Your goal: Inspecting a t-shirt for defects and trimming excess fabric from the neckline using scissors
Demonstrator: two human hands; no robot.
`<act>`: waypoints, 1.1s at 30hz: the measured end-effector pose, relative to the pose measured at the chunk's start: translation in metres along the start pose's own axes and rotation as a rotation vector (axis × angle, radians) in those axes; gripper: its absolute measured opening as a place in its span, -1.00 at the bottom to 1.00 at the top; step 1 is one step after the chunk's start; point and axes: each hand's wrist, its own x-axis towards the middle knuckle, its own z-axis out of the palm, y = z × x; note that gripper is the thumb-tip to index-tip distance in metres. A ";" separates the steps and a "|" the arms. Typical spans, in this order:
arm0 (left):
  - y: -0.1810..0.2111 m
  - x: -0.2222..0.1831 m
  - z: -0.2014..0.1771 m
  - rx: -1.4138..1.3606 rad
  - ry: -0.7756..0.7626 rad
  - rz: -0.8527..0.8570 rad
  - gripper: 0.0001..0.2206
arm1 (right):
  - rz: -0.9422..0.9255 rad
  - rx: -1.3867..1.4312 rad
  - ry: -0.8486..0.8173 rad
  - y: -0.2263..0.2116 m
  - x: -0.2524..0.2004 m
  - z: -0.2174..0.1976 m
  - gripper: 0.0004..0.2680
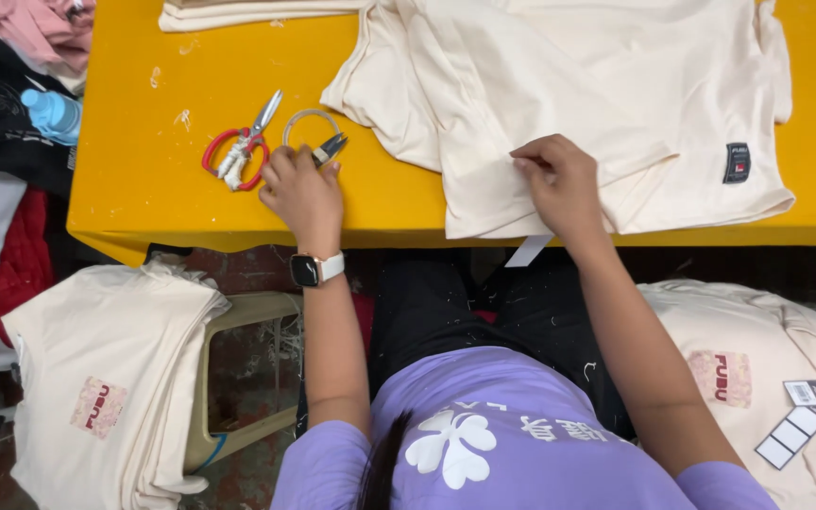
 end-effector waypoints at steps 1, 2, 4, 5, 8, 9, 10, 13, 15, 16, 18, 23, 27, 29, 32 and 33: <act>-0.003 0.001 0.003 0.003 0.009 0.003 -0.62 | -0.007 0.005 0.006 0.002 0.003 0.006 -0.92; -0.006 0.002 0.005 -0.069 0.008 -0.023 -0.69 | 0.097 0.002 -0.021 0.003 0.006 0.012 -0.85; -0.010 0.006 0.007 -0.139 0.010 -0.037 -0.75 | 0.201 0.004 -0.036 0.007 0.009 0.020 -0.77; -0.010 0.006 0.008 -0.256 0.022 -0.016 -0.79 | 0.201 -0.018 -0.046 0.009 0.009 0.020 -0.74; 0.016 0.002 -0.010 -0.515 0.057 0.086 -0.78 | 0.194 -0.110 -0.076 0.005 0.011 0.020 -0.74; 0.029 -0.002 -0.019 -0.654 0.084 0.154 -0.75 | 0.183 -0.178 -0.108 0.002 0.010 0.019 -0.77; 0.050 -0.009 -0.022 -0.660 0.072 0.158 -0.75 | 0.194 -0.184 -0.103 0.005 0.008 0.022 -0.77; 0.105 -0.028 -0.025 -1.055 -0.124 0.284 -0.66 | 0.127 -0.327 -0.102 0.011 0.004 0.030 -0.92; 0.131 -0.041 -0.015 -0.864 -0.483 0.353 -0.66 | 0.221 -0.235 -0.047 0.014 0.002 0.033 -0.94; 0.132 -0.042 -0.008 -0.867 -0.482 0.353 -0.66 | 0.219 -0.238 -0.048 0.017 0.002 0.030 -0.94; 0.135 -0.043 0.006 -0.668 -0.478 0.304 -0.75 | 0.402 -0.061 -0.060 0.024 0.003 0.025 -0.95; 0.137 -0.043 -0.013 -0.594 -0.445 0.333 -0.69 | 0.469 0.224 -0.045 0.037 0.005 0.025 -0.91; 0.137 -0.048 0.002 -0.400 -0.326 0.509 -0.74 | 0.443 0.281 -0.041 0.036 0.006 0.029 -0.92; 0.139 -0.049 0.001 -0.371 -0.302 0.546 -0.74 | 0.443 0.295 -0.041 0.036 0.006 0.028 -0.92; 0.142 -0.052 0.006 -0.312 -0.212 0.619 -0.75 | 0.442 0.354 -0.049 0.041 0.006 0.027 -0.92; 0.143 -0.053 0.009 -0.281 -0.146 0.652 -0.77 | 0.441 0.399 -0.061 0.044 0.006 0.027 -0.92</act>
